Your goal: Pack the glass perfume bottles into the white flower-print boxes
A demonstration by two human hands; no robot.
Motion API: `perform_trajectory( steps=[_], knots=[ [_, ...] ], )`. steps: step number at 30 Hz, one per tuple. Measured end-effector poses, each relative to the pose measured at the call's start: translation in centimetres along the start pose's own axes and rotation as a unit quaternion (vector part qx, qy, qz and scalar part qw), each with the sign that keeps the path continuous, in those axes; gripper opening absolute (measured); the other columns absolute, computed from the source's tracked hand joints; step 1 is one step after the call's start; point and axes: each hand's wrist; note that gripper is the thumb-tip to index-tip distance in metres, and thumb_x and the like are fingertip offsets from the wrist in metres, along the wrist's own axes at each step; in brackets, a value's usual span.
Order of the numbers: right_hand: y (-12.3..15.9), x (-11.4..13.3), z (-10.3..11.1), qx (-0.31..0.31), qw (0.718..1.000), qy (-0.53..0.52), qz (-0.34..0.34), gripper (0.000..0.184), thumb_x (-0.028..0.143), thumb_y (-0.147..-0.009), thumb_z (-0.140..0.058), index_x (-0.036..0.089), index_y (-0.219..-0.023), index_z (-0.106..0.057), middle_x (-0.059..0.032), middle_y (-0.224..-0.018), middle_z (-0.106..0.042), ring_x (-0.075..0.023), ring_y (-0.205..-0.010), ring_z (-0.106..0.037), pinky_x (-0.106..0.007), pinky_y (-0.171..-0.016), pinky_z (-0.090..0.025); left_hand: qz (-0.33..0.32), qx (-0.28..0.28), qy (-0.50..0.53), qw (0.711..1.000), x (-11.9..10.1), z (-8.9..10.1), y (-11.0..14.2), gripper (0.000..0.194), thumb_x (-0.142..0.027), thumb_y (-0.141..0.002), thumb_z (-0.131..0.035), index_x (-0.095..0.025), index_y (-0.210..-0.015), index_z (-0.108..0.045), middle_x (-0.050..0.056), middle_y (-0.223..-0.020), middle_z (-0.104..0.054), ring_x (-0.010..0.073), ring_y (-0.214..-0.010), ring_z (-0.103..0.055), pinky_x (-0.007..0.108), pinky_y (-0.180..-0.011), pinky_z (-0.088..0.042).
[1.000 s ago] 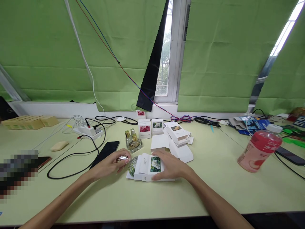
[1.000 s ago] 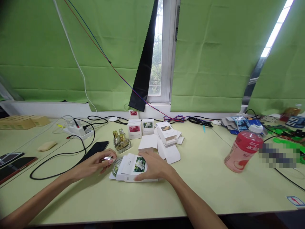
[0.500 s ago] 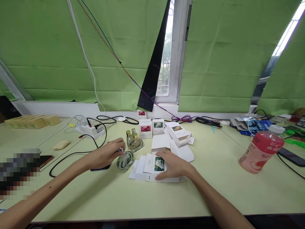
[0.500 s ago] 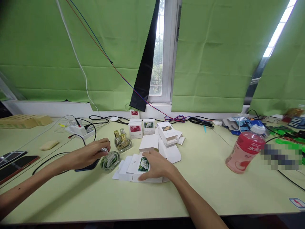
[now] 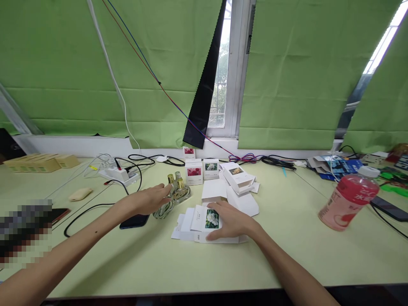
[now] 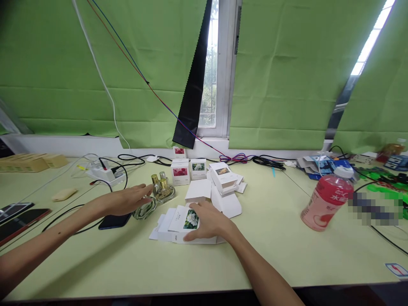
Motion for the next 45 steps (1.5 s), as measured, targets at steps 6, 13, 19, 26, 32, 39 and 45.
perform_trajectory(
  steps=[6,13,19,26,32,39,45],
  knots=[
    [0.0,0.0,-0.2,-0.005,1.0,-0.006,0.001,0.096,0.064,-0.065,-0.077,0.021,-0.144,-0.044,-0.0166,-0.136,-0.051,-0.0351,-0.125,-0.048,-0.047,-0.099,-0.045,0.012,-0.086,-0.033,0.996,-0.7,-1.7,0.4,0.028,-0.03,-0.095,-0.028,-0.017,-0.102,-0.052,0.012,-0.097,-0.056,0.0258,-0.075,-0.062,0.039,-0.073,-0.046],
    [-0.1,0.4,-0.4,-0.013,1.0,-0.002,-0.01,0.102,0.065,-0.063,-0.076,0.018,-0.147,-0.042,-0.0185,-0.138,-0.05,-0.0374,-0.128,-0.047,-0.05,-0.101,-0.044,0.08,-0.134,-0.07,0.985,-2.0,-2.8,0.0,0.026,-0.026,-0.097,-0.026,-0.016,-0.107,-0.047,0.014,-0.104,-0.052,0.0227,-0.065,-0.061,0.037,-0.063,-0.045],
    [-0.1,0.4,-0.5,-0.05,0.998,-0.025,-0.004,0.099,0.06,-0.063,-0.079,0.023,-0.146,-0.042,-0.0149,-0.141,-0.049,-0.0344,-0.128,-0.049,-0.047,-0.103,-0.043,0.096,-0.26,0.035,0.96,-2.4,-3.9,-0.4,0.028,-0.033,-0.098,-0.033,-0.018,-0.117,-0.045,0.012,-0.107,-0.05,0.022,-0.072,-0.064,0.034,-0.065,-0.05],
    [-0.2,1.0,-0.2,-0.129,0.99,-0.06,-0.014,0.104,0.067,-0.062,-0.078,0.02,-0.146,-0.04,-0.0139,-0.135,-0.052,-0.0336,-0.123,-0.051,-0.046,-0.105,-0.04,0.151,-0.365,0.224,0.891,-6.6,-5.2,3.0,0.046,-0.06,-0.089,-0.045,-0.018,-0.107,-0.052,0.013,-0.104,-0.061,0.025,-0.077,-0.063,0.036,-0.068,-0.052],
    [0.2,1.8,-0.1,-0.153,0.987,-0.051,0.019,0.108,0.058,-0.062,-0.081,0.023,-0.151,-0.031,-0.0135,-0.141,-0.049,-0.0332,-0.127,-0.049,-0.046,-0.103,-0.042,0.094,-0.172,0.568,0.799,-9.2,-6.1,2.3,0.048,-0.068,-0.079,-0.057,-0.02,-0.077,-0.054,-0.002,-0.051,-0.049,0.0123,-0.042,-0.042,0.024,-0.04,-0.033],
    [1.6,0.5,3.5,-0.224,0.974,-0.008,-0.032,0.104,0.046,-0.056,-0.087,0.023,-0.145,-0.04,-0.0121,-0.128,-0.062,-0.034,-0.118,-0.058,-0.042,-0.094,-0.046,0.166,-0.48,0.535,0.675,-6.8,0.0,4.2,0.035,-0.048,-0.074,-0.072,-0.018,-0.069,-0.055,-0.006,-0.047,-0.045,0.0081,-0.042,-0.035,0.02,-0.037,-0.026],
    [-1.5,-4.1,10.2,-0.412,0.901,-0.007,-0.138,0.053,0.033,-0.068,-0.078,0.018,-0.115,-0.06,-0.0096,-0.11,-0.07,-0.0283,-0.102,-0.064,-0.036,-0.086,-0.048,0.079,-0.39,0.61,0.685,-8.8,-0.2,0.9,0.032,-0.046,-0.081,-0.068,-0.019,-0.073,-0.052,-0.007,-0.045,-0.045,0.007,-0.037,-0.036,0.02,-0.037,-0.026]
  ],
)
Point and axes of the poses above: each hand's wrist, its own y-axis away from the middle knuckle, its own z-axis out of the back of the hand, x = y × z
